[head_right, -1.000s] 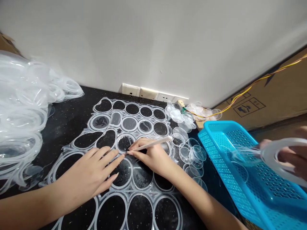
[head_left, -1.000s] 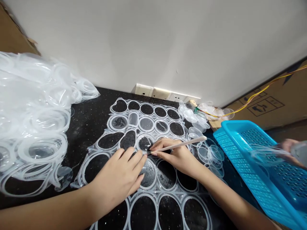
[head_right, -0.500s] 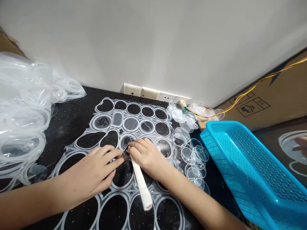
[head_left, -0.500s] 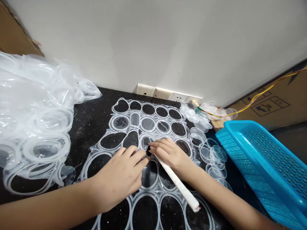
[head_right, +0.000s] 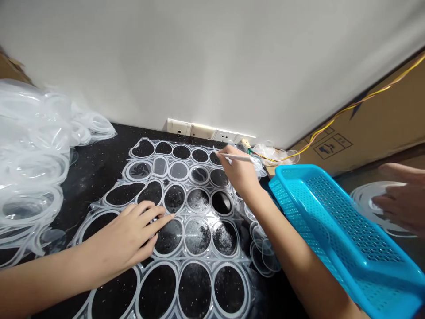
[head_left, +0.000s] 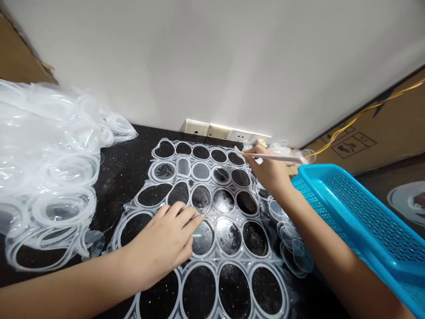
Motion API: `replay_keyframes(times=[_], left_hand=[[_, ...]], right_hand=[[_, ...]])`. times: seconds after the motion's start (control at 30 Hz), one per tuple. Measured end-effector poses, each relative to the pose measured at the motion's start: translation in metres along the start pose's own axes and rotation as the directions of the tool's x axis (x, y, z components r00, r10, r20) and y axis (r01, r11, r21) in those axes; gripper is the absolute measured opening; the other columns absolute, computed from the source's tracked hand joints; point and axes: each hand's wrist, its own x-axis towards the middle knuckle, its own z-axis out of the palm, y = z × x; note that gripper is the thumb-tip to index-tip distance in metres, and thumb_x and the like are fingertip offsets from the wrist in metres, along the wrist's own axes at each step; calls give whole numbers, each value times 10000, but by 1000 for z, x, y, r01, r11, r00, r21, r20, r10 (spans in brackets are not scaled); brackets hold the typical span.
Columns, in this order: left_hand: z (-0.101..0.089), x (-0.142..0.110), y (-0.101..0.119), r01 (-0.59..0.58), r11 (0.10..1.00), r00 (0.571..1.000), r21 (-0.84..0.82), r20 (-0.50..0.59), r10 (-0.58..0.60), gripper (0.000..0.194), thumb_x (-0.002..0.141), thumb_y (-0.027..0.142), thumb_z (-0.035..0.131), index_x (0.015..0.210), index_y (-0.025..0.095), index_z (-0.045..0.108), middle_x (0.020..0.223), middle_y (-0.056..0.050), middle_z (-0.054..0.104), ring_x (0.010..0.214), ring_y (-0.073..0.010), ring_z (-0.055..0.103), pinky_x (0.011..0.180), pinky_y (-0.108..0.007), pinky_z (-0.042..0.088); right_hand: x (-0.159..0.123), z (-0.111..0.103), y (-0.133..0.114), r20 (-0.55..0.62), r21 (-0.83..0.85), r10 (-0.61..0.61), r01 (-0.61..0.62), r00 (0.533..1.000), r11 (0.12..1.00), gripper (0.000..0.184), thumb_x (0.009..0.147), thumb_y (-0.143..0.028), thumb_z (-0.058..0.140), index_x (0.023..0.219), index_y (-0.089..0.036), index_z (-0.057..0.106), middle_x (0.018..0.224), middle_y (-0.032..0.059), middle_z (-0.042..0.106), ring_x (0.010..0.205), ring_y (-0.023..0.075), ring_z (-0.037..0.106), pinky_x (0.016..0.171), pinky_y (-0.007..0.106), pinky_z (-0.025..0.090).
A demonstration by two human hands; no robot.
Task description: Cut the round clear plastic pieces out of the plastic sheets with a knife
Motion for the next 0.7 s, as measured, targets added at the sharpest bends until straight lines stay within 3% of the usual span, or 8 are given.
replay_keyframes(times=[0.17, 0.3, 0.4, 0.53, 0.7], left_hand=[[-3, 3, -5, -49, 994, 992, 94, -109, 59, 317, 893, 206, 355, 1095, 165, 596, 999, -70, 610, 917, -224, 494, 742, -362, 362], [-5, 12, 1, -54, 979, 987, 196, -139, 82, 282, 881, 268, 423, 1045, 162, 626, 962, -83, 617, 894, -241, 509, 695, -355, 341], [-7, 26, 15, -67, 974, 993, 217, -84, 87, 292, 872, 330, 466, 1069, 177, 619, 960, -73, 622, 855, -228, 517, 676, -343, 332], [-4, 50, 39, -116, 965, 993, 233, 8, 118, 342, 869, 400, 481, 1098, 177, 603, 939, -68, 611, 826, -213, 508, 656, -326, 314], [6, 61, 53, -109, 962, 994, 252, 13, 109, 369, 844, 435, 517, 1008, 130, 644, 851, -75, 596, 792, -213, 496, 639, -334, 301]], right_hand=[[-49, -48, 23, 4, -201, 49, -47, 999, 979, 203, 868, -314, 475, 800, -181, 612, 799, 89, 672, 746, 226, 629, 659, 339, 453], [-87, -68, 48, 81, -289, 65, -39, 995, 956, 280, 883, -332, 408, 743, -187, 602, 772, 103, 666, 722, 243, 625, 653, 374, 463], [-96, -73, 54, 198, -94, 91, -73, 976, 993, 266, 861, -371, 461, 717, -201, 607, 843, 94, 678, 801, 250, 635, 693, 380, 487], [-87, -72, 35, 287, 179, 167, -224, 943, 958, 220, 842, -397, 535, 812, -201, 630, 914, 83, 675, 852, 223, 633, 709, 340, 507], [-81, -52, 5, 404, 457, 48, -247, 913, 854, 183, 845, -337, 562, 744, -188, 593, 839, 57, 669, 794, 180, 625, 710, 308, 503]])
